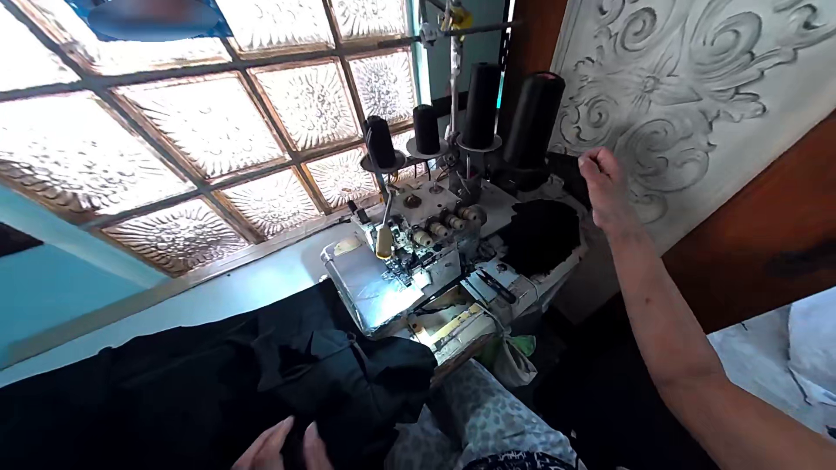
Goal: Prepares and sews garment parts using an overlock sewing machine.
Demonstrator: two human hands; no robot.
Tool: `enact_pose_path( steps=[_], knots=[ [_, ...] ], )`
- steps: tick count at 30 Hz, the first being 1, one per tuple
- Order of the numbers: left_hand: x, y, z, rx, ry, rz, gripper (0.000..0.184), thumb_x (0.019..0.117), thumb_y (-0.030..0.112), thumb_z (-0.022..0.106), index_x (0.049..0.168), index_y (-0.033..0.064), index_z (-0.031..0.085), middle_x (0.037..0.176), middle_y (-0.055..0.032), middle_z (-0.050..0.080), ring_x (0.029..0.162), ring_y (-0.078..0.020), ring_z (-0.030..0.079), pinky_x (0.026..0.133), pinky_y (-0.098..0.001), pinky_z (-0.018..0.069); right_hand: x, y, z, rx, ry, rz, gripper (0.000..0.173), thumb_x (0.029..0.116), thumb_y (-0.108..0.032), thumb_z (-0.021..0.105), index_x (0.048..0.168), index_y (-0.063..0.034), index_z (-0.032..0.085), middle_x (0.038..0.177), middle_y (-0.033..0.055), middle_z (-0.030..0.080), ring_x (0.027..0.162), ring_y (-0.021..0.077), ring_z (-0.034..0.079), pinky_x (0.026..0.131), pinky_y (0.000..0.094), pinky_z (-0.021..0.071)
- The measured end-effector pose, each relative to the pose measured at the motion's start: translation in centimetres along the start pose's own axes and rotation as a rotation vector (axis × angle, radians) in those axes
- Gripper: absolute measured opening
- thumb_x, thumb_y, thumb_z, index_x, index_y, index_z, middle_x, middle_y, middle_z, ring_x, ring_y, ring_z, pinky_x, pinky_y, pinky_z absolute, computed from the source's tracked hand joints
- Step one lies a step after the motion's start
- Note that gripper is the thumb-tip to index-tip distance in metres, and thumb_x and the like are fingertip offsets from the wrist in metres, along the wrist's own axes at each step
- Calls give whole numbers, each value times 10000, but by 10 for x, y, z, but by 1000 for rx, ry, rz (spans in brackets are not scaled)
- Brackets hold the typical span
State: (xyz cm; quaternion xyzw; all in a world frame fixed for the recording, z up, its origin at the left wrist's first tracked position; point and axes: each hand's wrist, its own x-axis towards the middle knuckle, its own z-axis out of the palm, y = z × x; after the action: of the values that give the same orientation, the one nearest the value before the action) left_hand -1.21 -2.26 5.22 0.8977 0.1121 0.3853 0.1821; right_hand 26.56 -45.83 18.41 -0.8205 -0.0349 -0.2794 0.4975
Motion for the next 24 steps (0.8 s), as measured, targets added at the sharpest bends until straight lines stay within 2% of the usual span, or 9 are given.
enact_pose_path(
  steps=[1, 4, 7, 10, 12, 15, 18, 20, 24],
  knots=[
    [3, 14, 1, -67, 4, 42, 268, 967, 97, 624, 1077, -144, 661, 1065, -334, 657, 979, -387, 670, 885, -414, 551, -12, -14, -1, -28, -57, -70, 283, 1059, -198, 442, 1156, 39, 563, 962, 65, 562, 847, 58, 529, 800, 264, 463],
    [11, 66, 12, -377, -69, 115, 251, 970, 120, 628, 1049, -112, 683, 1028, -253, 673, 957, -217, 671, 874, -274, 549, -63, -57, 7, -105, -250, -249, 247, 1026, -181, 511, 1118, 25, 610, 893, 64, 621, 746, 63, 562, 704, 284, 496],
    [11, 102, 31, -704, -191, 126, 329, 966, 204, 677, 1156, -65, 683, 1189, -201, 652, 1049, -105, 660, 897, -205, 551, -126, -78, 32, -37, -471, -395, 122, 980, -110, 603, 1060, -26, 642, 753, 28, 628, 553, 52, 530, 498, 225, 467],
    [9, 115, 40, -849, -325, 68, 507, 920, 301, 739, 1268, -55, 643, 1305, -187, 623, 1111, -95, 653, 904, -219, 566, -172, -77, 63, 104, -707, -412, 84, 918, -90, 671, 976, -32, 684, 685, 1, 633, 547, 27, 547, 504, 201, 467],
    [6, 112, 41, -909, -395, 20, 472, 908, 250, 754, 1256, -50, 650, 1211, -130, 680, 1056, -79, 673, 912, -232, 574, -192, -76, 75, 198, -821, -343, 55, 923, -85, 666, 948, -37, 676, 666, -20, 611, 559, -14, 524, 521, 153, 433],
    [1, 104, 37, -946, -398, -51, 227, 899, 63, 713, 1094, -51, 711, 1016, -56, 749, 938, -35, 709, 874, -211, 592, -207, -73, 84, 376, -921, -212, 63, 942, -88, 679, 967, -31, 680, 729, -34, 648, 623, -46, 555, 576, 127, 460],
    [-1, 98, 29, -967, -362, -102, 113, 956, 48, 646, 1008, -23, 718, 945, 32, 725, 874, 42, 667, 817, -151, 567, -212, -66, 93, 533, -994, -73, 330, 864, -90, 772, 1154, -4, 641, 857, -10, 672, 758, 2, 639, 703, 175, 552],
    [-2, 95, 27, -1000, -353, -183, 95, 984, 86, 625, 991, 47, 711, 917, 92, 707, 837, 49, 657, 774, -150, 567, -219, -61, 100, 658, -1013, 97, 446, 820, -2, 778, 1227, -28, 600, 923, -4, 687, 815, 27, 665, 751, 205, 580],
    [-7, 90, 28, -1184, -370, -228, 119, 1012, 261, 629, 988, 198, 727, 922, 146, 698, 843, 43, 649, 762, -158, 559, -239, -61, 111, 820, -830, 374, 193, 883, 33, 687, 986, -119, 631, 788, -71, 655, 698, -10, 609, 671, 174, 533]
  ],
)
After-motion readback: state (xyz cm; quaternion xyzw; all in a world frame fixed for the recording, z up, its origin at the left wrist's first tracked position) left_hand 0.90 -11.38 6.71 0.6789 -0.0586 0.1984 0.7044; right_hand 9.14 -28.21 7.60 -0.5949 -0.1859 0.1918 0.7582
